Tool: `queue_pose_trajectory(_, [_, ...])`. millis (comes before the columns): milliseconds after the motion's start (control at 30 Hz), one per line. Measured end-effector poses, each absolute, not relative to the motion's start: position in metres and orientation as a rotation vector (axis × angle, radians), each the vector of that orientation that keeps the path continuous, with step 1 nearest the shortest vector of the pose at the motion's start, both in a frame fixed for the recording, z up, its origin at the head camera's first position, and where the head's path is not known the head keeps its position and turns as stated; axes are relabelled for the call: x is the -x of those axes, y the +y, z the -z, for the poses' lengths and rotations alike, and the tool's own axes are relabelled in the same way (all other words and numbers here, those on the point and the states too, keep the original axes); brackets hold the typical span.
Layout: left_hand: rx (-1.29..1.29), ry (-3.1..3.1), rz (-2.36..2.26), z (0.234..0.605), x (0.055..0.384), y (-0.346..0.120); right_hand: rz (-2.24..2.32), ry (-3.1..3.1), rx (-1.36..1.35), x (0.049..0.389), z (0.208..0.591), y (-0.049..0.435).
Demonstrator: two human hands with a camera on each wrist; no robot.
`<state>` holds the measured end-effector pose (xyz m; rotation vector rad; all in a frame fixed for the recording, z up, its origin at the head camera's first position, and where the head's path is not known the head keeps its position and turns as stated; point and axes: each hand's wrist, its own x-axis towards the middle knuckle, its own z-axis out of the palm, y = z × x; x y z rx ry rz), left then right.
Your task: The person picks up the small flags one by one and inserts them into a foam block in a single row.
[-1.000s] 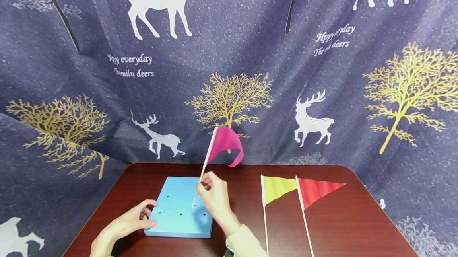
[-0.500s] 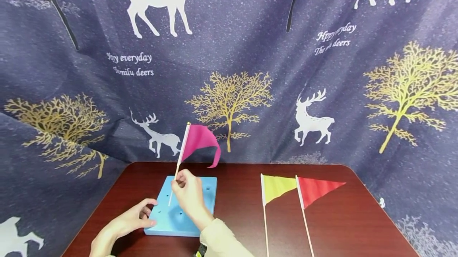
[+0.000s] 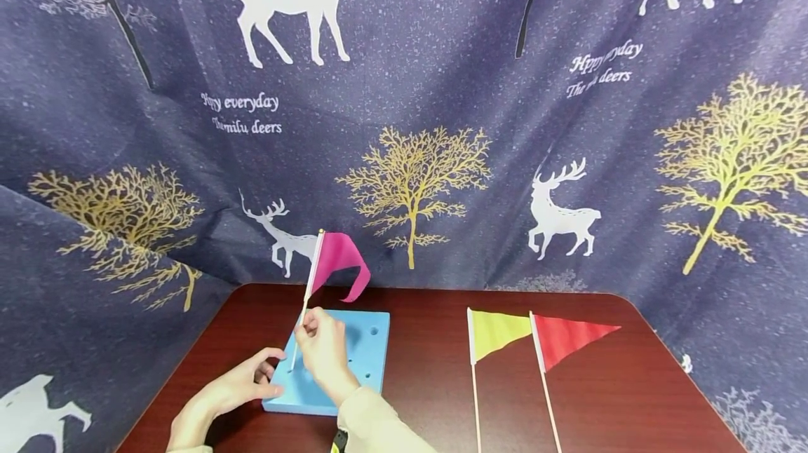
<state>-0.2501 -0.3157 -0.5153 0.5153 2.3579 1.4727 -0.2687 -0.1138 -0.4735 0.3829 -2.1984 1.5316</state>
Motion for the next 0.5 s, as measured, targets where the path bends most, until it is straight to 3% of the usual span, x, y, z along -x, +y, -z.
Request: queue_pose_trajectory(500, [-0.504, 2.274, -1.492, 0.511, 0.2519, -0.3127, -1.502, -2.251, -0.379, 0.2694, 0.4739, -0.1142])
